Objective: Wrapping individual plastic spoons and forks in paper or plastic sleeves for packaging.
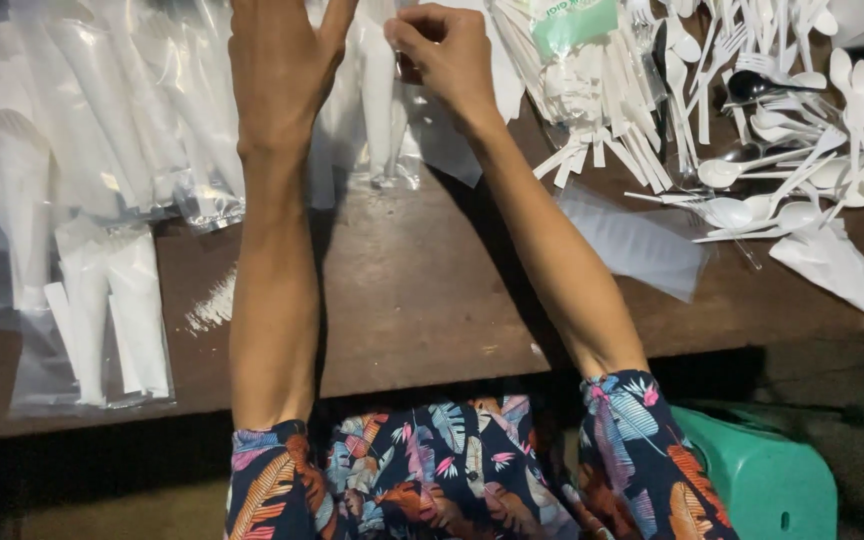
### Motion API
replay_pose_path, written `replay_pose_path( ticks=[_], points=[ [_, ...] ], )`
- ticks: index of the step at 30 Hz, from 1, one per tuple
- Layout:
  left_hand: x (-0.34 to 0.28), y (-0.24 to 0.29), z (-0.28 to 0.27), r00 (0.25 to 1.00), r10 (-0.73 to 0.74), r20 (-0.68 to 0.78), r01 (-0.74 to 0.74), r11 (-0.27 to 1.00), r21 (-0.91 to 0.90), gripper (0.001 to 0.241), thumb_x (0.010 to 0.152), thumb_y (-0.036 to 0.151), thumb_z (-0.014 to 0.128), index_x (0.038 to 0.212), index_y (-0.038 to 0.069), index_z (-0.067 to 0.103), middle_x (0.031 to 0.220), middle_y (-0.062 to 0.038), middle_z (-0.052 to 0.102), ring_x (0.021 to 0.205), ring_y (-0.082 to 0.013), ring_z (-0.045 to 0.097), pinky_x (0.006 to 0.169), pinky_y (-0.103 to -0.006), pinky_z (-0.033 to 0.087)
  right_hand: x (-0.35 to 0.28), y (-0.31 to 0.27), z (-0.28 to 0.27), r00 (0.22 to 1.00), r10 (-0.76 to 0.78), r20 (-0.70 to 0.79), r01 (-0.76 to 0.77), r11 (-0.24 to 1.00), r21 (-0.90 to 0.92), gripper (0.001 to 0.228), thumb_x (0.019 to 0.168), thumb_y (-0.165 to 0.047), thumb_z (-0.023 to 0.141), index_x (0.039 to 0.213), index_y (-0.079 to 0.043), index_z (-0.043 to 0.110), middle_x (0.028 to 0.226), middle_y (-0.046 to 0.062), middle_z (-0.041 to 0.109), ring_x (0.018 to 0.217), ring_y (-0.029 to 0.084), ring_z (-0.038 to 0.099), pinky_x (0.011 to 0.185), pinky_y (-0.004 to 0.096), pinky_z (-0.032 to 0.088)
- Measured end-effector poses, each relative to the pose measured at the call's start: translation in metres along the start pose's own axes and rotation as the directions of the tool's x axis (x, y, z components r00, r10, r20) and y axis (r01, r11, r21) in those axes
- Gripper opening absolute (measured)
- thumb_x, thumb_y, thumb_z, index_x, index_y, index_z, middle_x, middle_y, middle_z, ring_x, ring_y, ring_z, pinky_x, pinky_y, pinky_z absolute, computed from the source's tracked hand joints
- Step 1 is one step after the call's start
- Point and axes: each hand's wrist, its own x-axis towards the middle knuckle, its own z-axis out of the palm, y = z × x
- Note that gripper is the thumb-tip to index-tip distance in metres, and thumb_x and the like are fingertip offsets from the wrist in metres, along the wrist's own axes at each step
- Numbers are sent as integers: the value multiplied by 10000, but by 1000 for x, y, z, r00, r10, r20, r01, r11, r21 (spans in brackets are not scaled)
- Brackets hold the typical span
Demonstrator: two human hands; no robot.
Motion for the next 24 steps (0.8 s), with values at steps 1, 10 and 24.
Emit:
replay_pose_path(
  ticks=[1,10,24],
  points=[
    [0,3,1,1000,24,-8,-24,999,22,371,1061,409,651,1131,50,592,1066,-138,669,912,-387,613,660,-502,515,3,1,4,995,-64,-74,47,976,-211,228,806,-294,781,870,-76,777,740,-10,747,612,66,670,546,258,616],
    [-9,26,20,910,396,122,-390,918,-68,231,908,166,884,982,99,676,933,-39,704,821,-249,645,640,-407,496,3,19,-51,918,-376,129,358,639,-681,110,891,-173,683,935,-115,765,899,44,725,836,199,696,652,361,536],
    [-26,74,37,630,-12,776,-177,971,159,425,955,487,785,789,96,758,770,-199,706,681,-424,630,645,-472,452,-114,-17,-190,887,-212,410,445,628,-638,318,1030,-240,735,1269,-35,692,1195,171,726,1071,249,705,903,353,601]
  ],
)
